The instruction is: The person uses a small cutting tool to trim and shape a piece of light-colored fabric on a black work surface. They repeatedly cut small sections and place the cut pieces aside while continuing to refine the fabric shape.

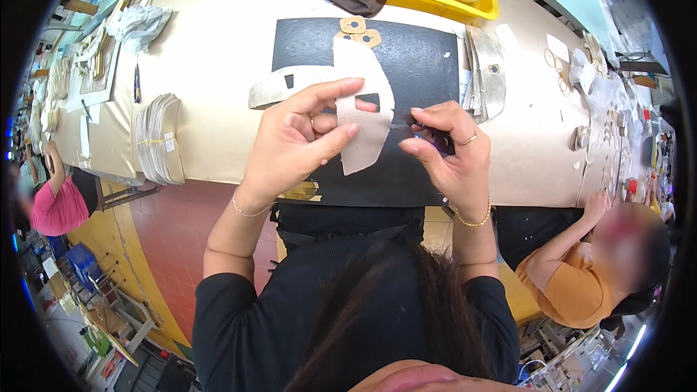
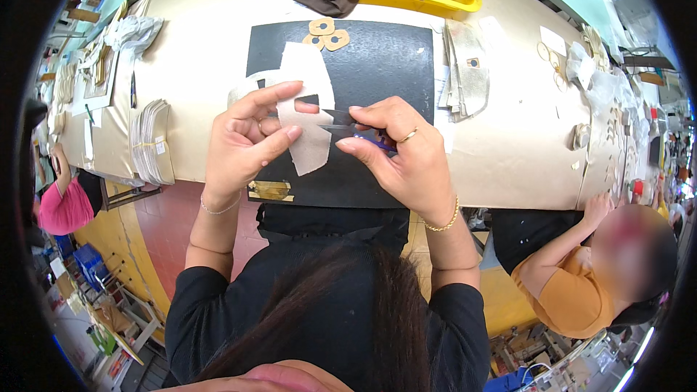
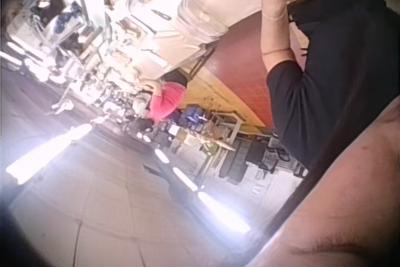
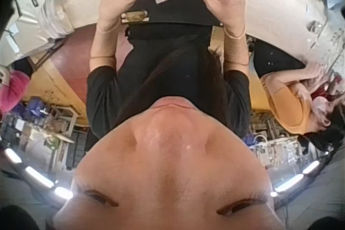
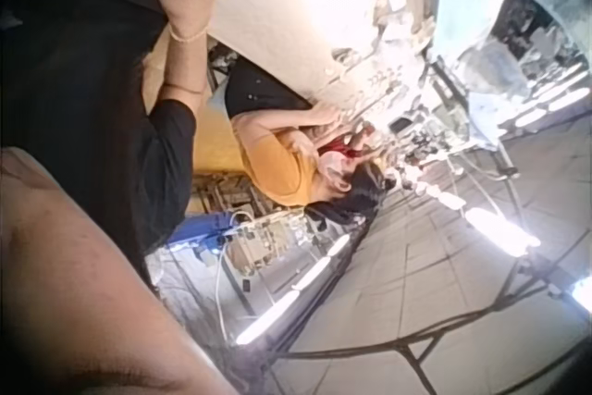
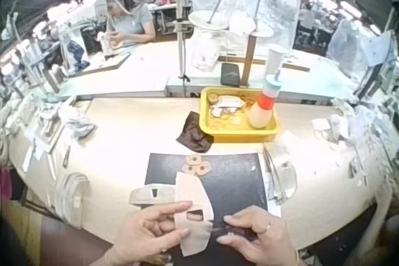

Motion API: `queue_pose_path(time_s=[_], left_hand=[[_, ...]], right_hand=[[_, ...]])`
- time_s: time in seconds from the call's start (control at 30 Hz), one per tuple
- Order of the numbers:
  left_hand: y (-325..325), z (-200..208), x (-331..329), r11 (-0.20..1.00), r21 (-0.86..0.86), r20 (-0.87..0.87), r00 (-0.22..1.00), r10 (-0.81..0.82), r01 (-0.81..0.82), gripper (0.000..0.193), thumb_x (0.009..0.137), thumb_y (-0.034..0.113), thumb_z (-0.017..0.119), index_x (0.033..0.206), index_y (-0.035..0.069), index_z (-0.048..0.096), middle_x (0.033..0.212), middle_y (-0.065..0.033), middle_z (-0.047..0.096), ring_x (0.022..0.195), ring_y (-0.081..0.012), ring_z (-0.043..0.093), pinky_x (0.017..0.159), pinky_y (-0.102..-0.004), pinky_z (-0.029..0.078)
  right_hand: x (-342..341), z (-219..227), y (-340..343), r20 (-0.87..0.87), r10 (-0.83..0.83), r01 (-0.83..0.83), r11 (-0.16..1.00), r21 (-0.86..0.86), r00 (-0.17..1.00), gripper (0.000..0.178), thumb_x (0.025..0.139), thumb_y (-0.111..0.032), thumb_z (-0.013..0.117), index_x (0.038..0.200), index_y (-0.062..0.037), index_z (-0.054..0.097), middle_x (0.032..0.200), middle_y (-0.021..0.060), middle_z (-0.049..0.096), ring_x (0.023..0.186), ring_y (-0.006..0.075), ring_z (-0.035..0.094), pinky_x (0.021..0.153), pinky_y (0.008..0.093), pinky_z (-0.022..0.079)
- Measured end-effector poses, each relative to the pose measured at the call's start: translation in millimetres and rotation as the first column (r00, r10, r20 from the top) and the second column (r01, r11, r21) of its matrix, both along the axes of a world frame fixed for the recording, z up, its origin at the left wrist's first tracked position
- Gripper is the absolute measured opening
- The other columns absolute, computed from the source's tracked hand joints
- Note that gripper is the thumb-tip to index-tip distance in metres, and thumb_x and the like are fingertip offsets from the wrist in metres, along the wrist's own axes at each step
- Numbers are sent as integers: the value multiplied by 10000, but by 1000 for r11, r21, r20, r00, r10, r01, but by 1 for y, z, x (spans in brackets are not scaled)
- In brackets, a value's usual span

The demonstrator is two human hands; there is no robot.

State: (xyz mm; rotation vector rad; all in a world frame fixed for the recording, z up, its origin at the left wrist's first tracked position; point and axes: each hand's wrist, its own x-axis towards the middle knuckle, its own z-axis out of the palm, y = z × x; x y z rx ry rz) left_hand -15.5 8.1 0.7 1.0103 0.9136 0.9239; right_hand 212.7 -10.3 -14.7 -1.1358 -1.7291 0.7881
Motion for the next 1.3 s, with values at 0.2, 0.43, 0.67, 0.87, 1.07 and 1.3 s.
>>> queue_pose_path(time_s=[0.2, 0.43, 0.67, 0.87, 1.07, 1.3], left_hand=[[-1, 2, -4, 992, 9, -48, 991, -128, 129, 462, 931, -39, 607, 1383, -9, 515, 1154, -83, 692, 834, -26, 626, 575, -148, 425], [1, 5, -3, 986, -16, -85, 982, -169, 168, 439, 931, -28, 617, 1363, -15, 538, 1090, -60, 690, 795, -21, 610, 582, -152, 438], [-1, 6, -2, 986, -25, -95, 981, -168, 166, 431, 906, -57, 634, 1330, -44, 556, 1097, -114, 698, 943, -114, 669, 742, -208, 523], [0, 10, 0, 985, -26, -100, 980, -171, 169, 423, 899, -68, 639, 1315, -57, 564, 1091, -133, 704, 968, -137, 680, 806, -225, 541], [1, 11, 0, 983, -19, -123, 975, -183, 182, 425, 900, -67, 644, 1318, -45, 571, 1034, -87, 704, 877, -63, 649, 669, -163, 475], [1, 7, 0, 985, -6, -143, 975, -169, 170, 422, 899, -57, 659, 1313, -41, 581, 991, -60, 703, 782, -19, 605, 589, -147, 412]], right_hand=[[-7, 4, 8, 114, 42, -53, 994, 93, 993, 304, 730, -122, 840, 950, -1, 669, 858, 127, 682, 733, 262, 675, 630, 310, 527], [-4, 8, 6, 94, 74, -78, 996, 49, 993, 269, 713, -71, 839, 892, 13, 657, 826, 123, 684, 722, 243, 667, 623, 300, 520], [-2, 8, 3, 69, 63, -65, 997, 29, 996, 212, 734, -55, 823, 844, 9, 653, 805, 122, 688, 696, 241, 674, 602, 306, 525], [0, 9, 2, 45, 66, -65, 998, -9, 997, 254, 723, -33, 842, 899, 36, 674, 833, 119, 687, 733, 176, 645, 636, 265, 503], [0, 11, 3, 53, 95, -93, 995, -33, 994, 263, 735, -61, 842, 910, 42, 675, 840, 120, 687, 741, 177, 645, 648, 263, 503], [-2, 10, 4, 64, 77, -75, 997, -27, 995, 231, 726, -12, 833, 883, 48, 674, 813, 119, 685, 725, 183, 651, 641, 273, 508]])
